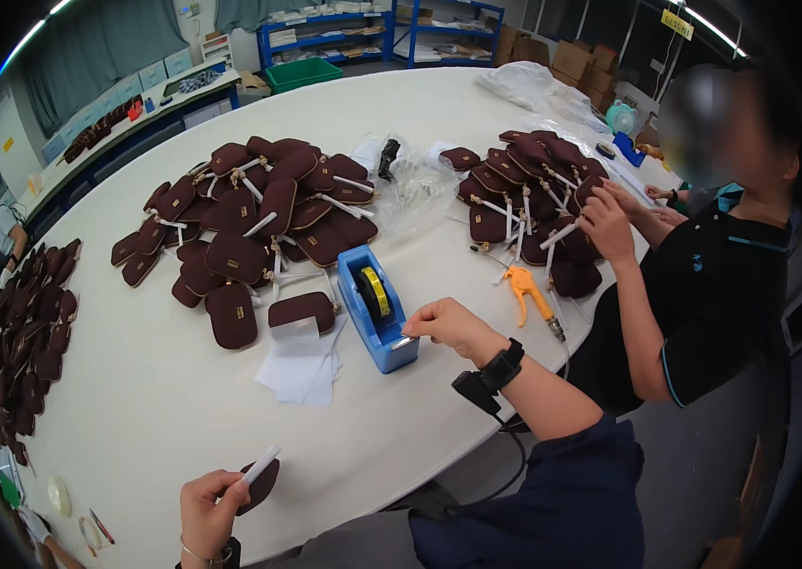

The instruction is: The person inserts a white paper insert into a maroon zippered pouch and places it on a pile of finished items. They repeat this process for multiple pouches, handling them one at a time. Other workers are visible in the background performing similar assembly tasks.

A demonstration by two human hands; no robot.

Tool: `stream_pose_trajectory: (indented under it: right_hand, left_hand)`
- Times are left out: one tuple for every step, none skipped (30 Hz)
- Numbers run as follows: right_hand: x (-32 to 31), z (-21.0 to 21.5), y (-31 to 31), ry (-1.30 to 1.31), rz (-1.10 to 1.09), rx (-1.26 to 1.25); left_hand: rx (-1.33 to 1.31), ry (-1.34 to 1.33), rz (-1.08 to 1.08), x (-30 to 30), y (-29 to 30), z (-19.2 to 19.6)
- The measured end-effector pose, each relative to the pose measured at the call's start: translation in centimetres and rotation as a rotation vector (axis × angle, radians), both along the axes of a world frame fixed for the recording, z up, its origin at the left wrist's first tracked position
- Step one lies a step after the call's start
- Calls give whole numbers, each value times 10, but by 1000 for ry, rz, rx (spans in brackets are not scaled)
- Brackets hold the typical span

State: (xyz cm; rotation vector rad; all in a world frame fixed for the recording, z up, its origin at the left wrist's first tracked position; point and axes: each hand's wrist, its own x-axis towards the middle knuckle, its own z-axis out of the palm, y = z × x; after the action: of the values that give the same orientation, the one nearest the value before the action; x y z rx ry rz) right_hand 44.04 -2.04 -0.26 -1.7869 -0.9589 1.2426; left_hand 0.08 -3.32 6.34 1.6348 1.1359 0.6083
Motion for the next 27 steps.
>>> stream_pose_trajectory:
  right_hand:
    - [-1, 0, 2, 18, -4, -8]
    - [-3, 1, 3, 24, -17, -3]
    - [-5, 4, 4, 30, -31, 2]
    - [-9, 6, 0, 36, -49, -2]
    - [-14, 7, -4, 24, -66, 2]
    - [-18, 8, -8, 11, -82, 5]
    - [-18, 11, -12, -6, -107, 17]
    - [-21, 13, -13, 6, -127, 19]
    - [-26, 9, -21, 19, -147, 21]
    - [-27, 14, -22, 23, -162, 39]
    - [-29, 16, -22, 35, -173, 30]
    - [-32, 19, -22, 47, -184, 21]
    - [-34, 18, -28, 61, -210, -12]
    - [-35, 17, -31, 62, -219, -23]
    - [-35, 16, -32, 63, -225, -34]
    - [-34, 16, -33, 59, -231, -41]
    - [-34, 14, -34, 69, -237, -48]
    - [-34, 10, -34, 80, -241, -54]
    - [-34, 7, -33, 90, -241, -60]
    - [-34, 2, -33, 197, -258, -57]
    - [-32, -4, -36, 303, -272, -54]
    - [-32, -11, -41, 411, -286, -52]
    - [-32, -23, -51, 487, -305, -153]
    - [-37, -38, -61, 559, -306, -270]
    - [-46, -52, -63, 632, -307, -394]
    - [-63, -46, -55, 627, -227, -351]
    - [-79, -33, -55, 626, -151, -306]
  left_hand:
    - [15, -8, 10, -1, -1, 0]
    - [2, -7, 15, -1, 0, 0]
    - [-10, -6, 21, -2, 0, 0]
    - [-31, -6, 22, -2, 1, 0]
    - [-50, -4, 24, -1, 1, 0]
    - [-69, -2, 25, 2, 2, 2]
    - [-79, -5, 17, 5, 3, 3]
    - [-62, 2, 4, 5, 4, 3]
    - [-46, 10, -10, 2, 3, 0]
    - [-13, 9, -18, 0, 3, -2]
    - [-15, -11, -14, -1, 2, -3]
    - [-10, -13, -1, 0, 4, -1]
    - [-29, -9, -2, 3, 4, 1]
    - [-47, -5, -2, 5, 5, 3]
    - [-20, -9, -21, 4, 7, 0]
    - [-32, -16, -15, 5, 8, -1]
    - [-44, -23, -7, 4, 7, -1]
    - [-56, -30, 4, 4, 6, -2]
    - [-62, -27, -4, 4, 6, -2]
    - [-64, -22, -11, 3, 7, -1]
    - [-65, -17, -15, 1, 9, -1]
    - [-100, -42, -28, 1, 12, -2]
    - [-140, -60, -32, 3, 14, -5]
    - [-187, -78, -13, 0, 14, -9]
    - [-204, -92, -35, -2, 17, -15]
    - [-221, -112, -46, -2, 20, -20]
    - [-223, -91, -40, -3, 21, -19]
